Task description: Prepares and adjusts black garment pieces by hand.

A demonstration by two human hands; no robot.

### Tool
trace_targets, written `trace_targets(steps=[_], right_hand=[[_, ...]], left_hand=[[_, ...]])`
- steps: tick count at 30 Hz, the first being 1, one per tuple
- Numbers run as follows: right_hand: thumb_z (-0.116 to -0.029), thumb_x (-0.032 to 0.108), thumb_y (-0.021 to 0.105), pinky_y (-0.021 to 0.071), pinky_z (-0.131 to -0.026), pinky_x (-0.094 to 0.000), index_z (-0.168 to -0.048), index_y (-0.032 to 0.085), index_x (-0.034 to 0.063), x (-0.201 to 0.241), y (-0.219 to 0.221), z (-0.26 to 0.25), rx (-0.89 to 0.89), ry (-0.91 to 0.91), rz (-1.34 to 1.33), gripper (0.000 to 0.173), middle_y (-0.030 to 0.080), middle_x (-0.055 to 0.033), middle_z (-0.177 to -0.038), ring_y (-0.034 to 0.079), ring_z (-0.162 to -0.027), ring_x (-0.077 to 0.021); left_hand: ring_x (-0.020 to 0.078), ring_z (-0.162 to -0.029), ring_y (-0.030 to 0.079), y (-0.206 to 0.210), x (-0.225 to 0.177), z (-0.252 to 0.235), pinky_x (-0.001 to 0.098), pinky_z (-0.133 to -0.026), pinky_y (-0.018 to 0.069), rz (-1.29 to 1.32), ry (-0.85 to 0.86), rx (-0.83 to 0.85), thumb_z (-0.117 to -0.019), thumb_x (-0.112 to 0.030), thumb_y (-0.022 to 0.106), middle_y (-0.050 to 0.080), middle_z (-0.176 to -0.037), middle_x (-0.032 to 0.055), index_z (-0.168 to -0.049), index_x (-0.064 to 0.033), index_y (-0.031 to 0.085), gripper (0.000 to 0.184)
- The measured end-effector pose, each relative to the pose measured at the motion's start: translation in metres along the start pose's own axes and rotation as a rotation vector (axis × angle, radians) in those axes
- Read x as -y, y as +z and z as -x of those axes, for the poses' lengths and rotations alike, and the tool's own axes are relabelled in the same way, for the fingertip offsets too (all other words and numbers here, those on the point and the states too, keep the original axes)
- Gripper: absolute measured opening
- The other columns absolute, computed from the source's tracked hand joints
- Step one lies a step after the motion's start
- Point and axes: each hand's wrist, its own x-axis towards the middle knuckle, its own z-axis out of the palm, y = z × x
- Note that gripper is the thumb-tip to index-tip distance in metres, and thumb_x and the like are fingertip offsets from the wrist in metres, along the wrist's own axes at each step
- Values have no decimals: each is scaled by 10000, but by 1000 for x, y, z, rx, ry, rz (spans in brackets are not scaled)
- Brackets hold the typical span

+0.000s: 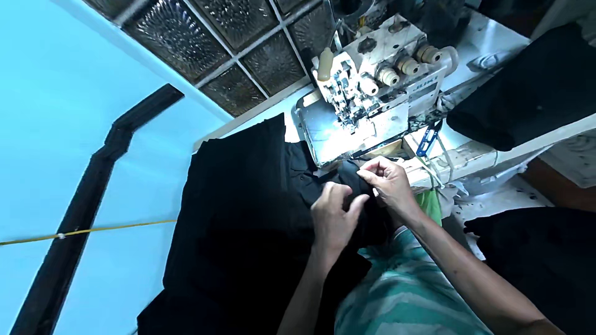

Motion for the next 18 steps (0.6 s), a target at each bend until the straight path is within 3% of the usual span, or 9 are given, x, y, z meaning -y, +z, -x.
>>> trace_targets(steps=[2,6,8,10,13,16,18], right_hand=[[-949,75,703,461,-577,-162,-1020,676,53,3,-2,2,21,36,-68,79,624,23,-763,527,-602,0],[-933,14,695,538,-678,-187,-1109,671,27,7,-11,3,61,39,-19,179,686,-17,-896,621,-709,-12],[-932,-8,680,559,-734,-212,-1131,666,27,5,-17,2,69,16,63,202,701,-52,-1008,654,-792,-37],[-926,-24,645,542,-726,-233,-1136,670,30,3,-19,2,69,7,157,219,706,-70,-1073,645,-799,-55],[-921,8,655,505,-648,-255,-1055,722,46,-1,-15,2,44,-38,269,155,707,-56,-946,596,-700,-67],[-946,91,701,541,-747,-255,-993,763,51,-1,-9,6,73,-138,319,87,731,-50,-918,659,-788,-67],[-943,73,681,550,-836,-297,-974,764,33,-1,-2,10,108,-223,342,97,741,-74,-940,692,-889,-109]], left_hand=[[209,-603,630,19,2,8,363,-558,536,-73,43,-13,-812,-255,826,664,-776,117,-883,26,720,309],[231,-704,702,24,4,8,370,-640,579,-73,36,-13,-874,-51,736,710,-823,130,-898,23,741,79],[210,-695,688,20,4,7,354,-636,563,-44,33,13,-931,-75,686,703,-796,109,-882,4,751,114],[199,-673,658,17,4,6,343,-610,534,-47,24,36,-969,-102,641,664,-757,88,-846,-9,728,177],[200,-683,639,10,4,5,340,-620,529,-49,-34,38,-989,-100,609,639,-780,98,-853,4,691,190],[174,-634,617,6,-2,8,305,-580,521,-11,-32,20,-923,-56,637,641,-768,97,-860,12,685,105],[167,-605,605,9,-6,12,298,-551,509,-3,39,19,-893,-62,634,617,-717,78,-827,-3,677,98]])
